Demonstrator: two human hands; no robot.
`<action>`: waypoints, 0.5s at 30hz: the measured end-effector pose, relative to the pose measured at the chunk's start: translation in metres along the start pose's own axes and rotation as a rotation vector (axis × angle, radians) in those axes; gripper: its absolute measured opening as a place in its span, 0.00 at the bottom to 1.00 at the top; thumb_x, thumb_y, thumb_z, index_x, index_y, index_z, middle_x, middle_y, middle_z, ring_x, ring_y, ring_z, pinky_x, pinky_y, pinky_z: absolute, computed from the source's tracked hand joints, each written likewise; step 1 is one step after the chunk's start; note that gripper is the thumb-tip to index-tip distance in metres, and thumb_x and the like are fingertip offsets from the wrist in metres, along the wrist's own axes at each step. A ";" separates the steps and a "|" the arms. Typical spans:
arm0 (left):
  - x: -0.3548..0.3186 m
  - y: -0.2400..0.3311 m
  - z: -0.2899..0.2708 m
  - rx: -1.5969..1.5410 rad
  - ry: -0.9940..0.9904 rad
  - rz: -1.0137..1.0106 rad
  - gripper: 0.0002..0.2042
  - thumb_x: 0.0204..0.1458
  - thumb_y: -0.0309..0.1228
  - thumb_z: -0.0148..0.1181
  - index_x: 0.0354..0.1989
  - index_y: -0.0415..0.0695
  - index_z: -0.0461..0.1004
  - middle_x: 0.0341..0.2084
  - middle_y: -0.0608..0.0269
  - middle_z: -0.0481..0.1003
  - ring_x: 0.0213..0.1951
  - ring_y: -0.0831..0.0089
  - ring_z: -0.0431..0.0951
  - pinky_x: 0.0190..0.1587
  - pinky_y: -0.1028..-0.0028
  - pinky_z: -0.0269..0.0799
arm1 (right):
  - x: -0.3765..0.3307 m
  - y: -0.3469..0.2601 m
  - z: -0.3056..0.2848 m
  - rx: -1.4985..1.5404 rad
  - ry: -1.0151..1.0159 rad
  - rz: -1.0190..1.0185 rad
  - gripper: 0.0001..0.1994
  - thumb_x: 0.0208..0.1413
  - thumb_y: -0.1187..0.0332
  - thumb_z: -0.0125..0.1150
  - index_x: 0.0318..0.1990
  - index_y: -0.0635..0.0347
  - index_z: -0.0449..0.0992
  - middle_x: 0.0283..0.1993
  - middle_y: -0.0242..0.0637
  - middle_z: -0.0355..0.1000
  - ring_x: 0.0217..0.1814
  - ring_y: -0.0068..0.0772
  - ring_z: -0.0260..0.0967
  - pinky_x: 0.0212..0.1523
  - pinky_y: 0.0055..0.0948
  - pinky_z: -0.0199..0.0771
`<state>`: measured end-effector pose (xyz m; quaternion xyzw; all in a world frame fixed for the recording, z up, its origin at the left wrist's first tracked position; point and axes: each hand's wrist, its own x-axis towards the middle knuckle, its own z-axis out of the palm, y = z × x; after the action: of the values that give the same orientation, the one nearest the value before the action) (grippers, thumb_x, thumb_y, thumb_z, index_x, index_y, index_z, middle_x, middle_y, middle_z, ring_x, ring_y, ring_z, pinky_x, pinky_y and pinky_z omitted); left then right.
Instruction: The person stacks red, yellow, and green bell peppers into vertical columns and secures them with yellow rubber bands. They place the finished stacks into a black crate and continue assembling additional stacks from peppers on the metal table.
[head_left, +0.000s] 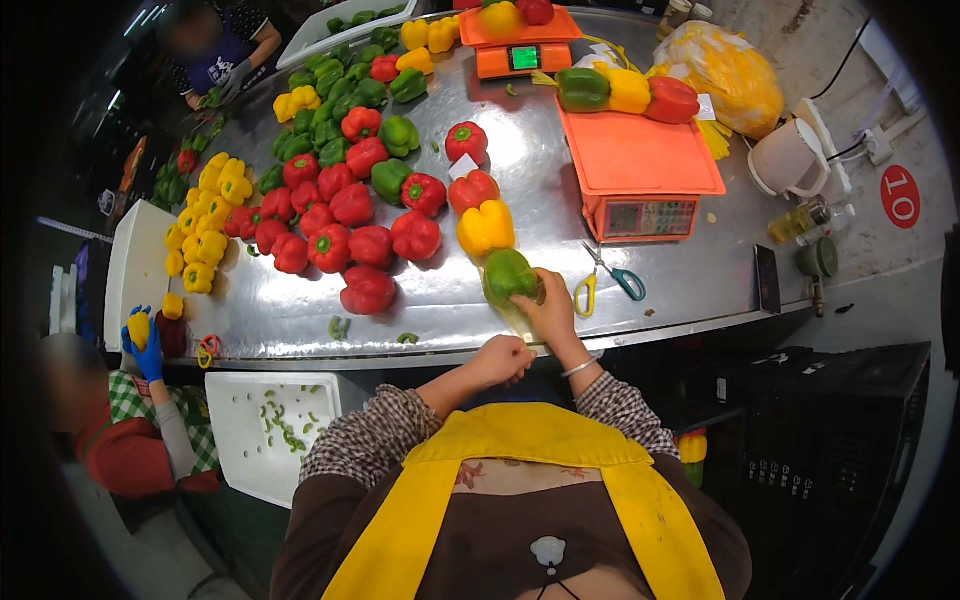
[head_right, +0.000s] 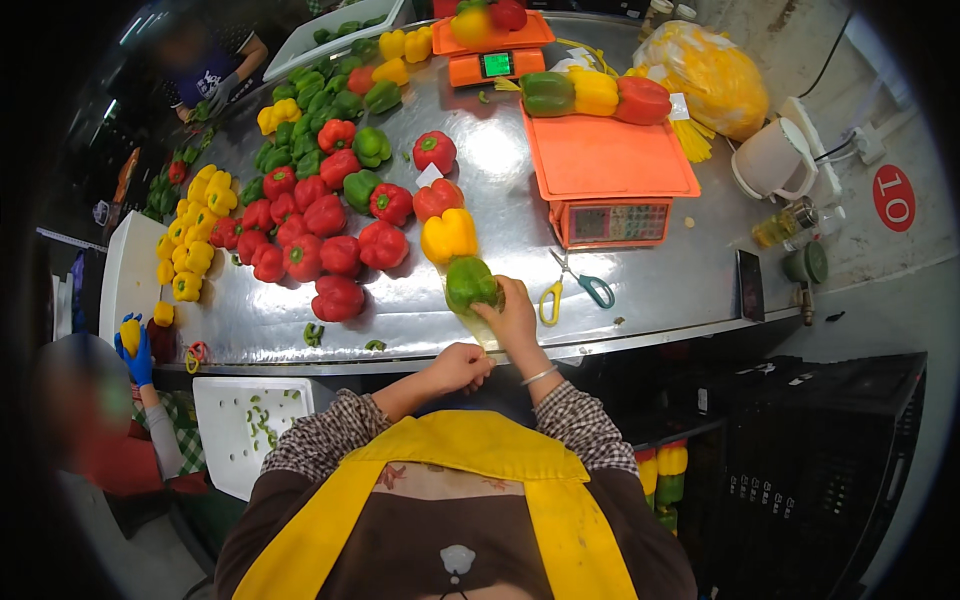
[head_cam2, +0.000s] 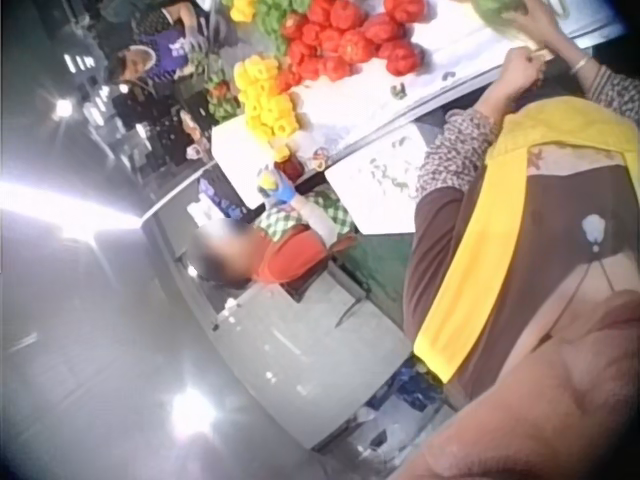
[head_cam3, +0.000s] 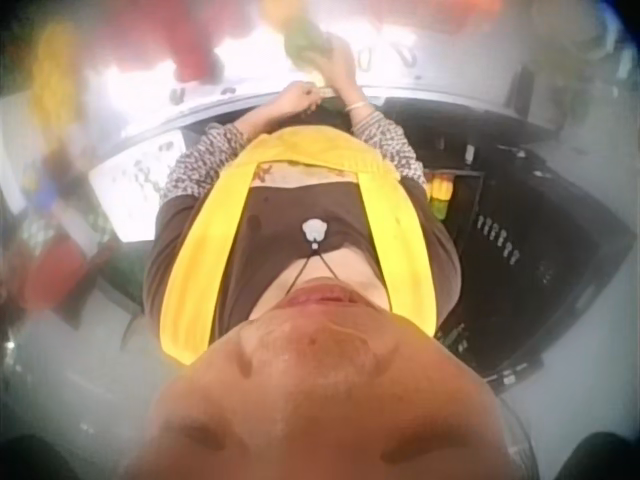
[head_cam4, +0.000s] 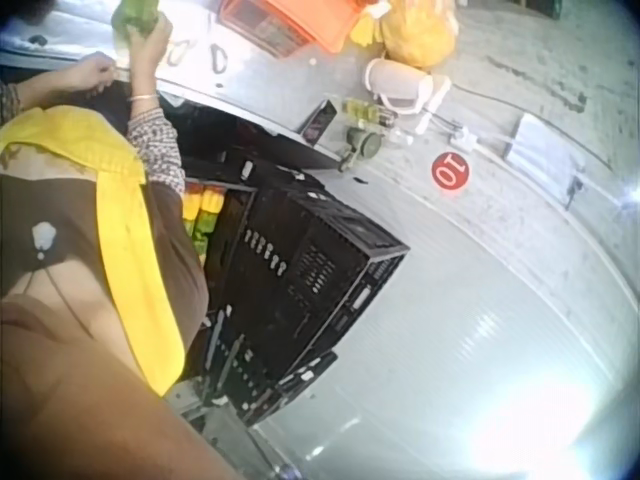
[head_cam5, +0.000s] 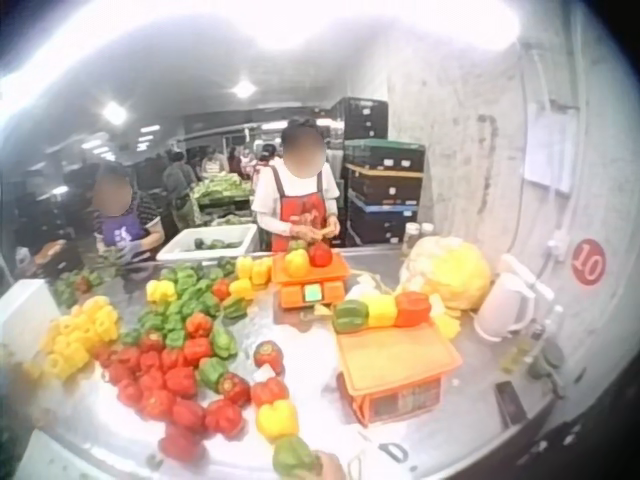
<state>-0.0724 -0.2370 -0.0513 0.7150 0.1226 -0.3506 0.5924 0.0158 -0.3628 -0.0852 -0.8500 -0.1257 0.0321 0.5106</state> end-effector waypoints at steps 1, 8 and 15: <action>0.000 0.002 -0.004 -0.017 -0.009 -0.034 0.13 0.57 0.36 0.56 0.25 0.40 0.72 0.17 0.63 0.73 0.18 0.74 0.74 0.20 0.76 0.70 | 0.000 0.002 -0.001 -0.033 0.004 -0.031 0.25 0.43 0.65 0.70 0.51 0.58 0.70 0.45 0.44 0.69 0.46 0.46 0.70 0.45 0.36 0.71; 0.012 0.015 -0.020 -0.530 0.097 -0.187 0.23 0.55 0.47 0.60 0.46 0.38 0.67 0.34 0.56 0.75 0.35 0.67 0.79 0.30 0.72 0.78 | 0.001 0.003 0.001 -0.175 -0.021 0.039 0.14 0.49 0.65 0.66 0.40 0.60 0.73 0.35 0.45 0.74 0.37 0.49 0.73 0.37 0.38 0.71; 0.028 0.002 -0.012 -0.489 0.041 -0.096 0.13 0.59 0.41 0.56 0.30 0.44 0.68 0.17 0.70 0.68 0.20 0.76 0.73 0.19 0.76 0.68 | -0.007 0.007 -0.005 0.279 -0.301 0.404 0.19 0.63 0.53 0.52 0.41 0.64 0.76 0.23 0.35 0.71 0.25 0.26 0.68 0.28 0.26 0.67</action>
<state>-0.0462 -0.2332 -0.0673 0.5510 0.2495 -0.3234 0.7277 0.0111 -0.3722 -0.0892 -0.7650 -0.0223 0.2758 0.5815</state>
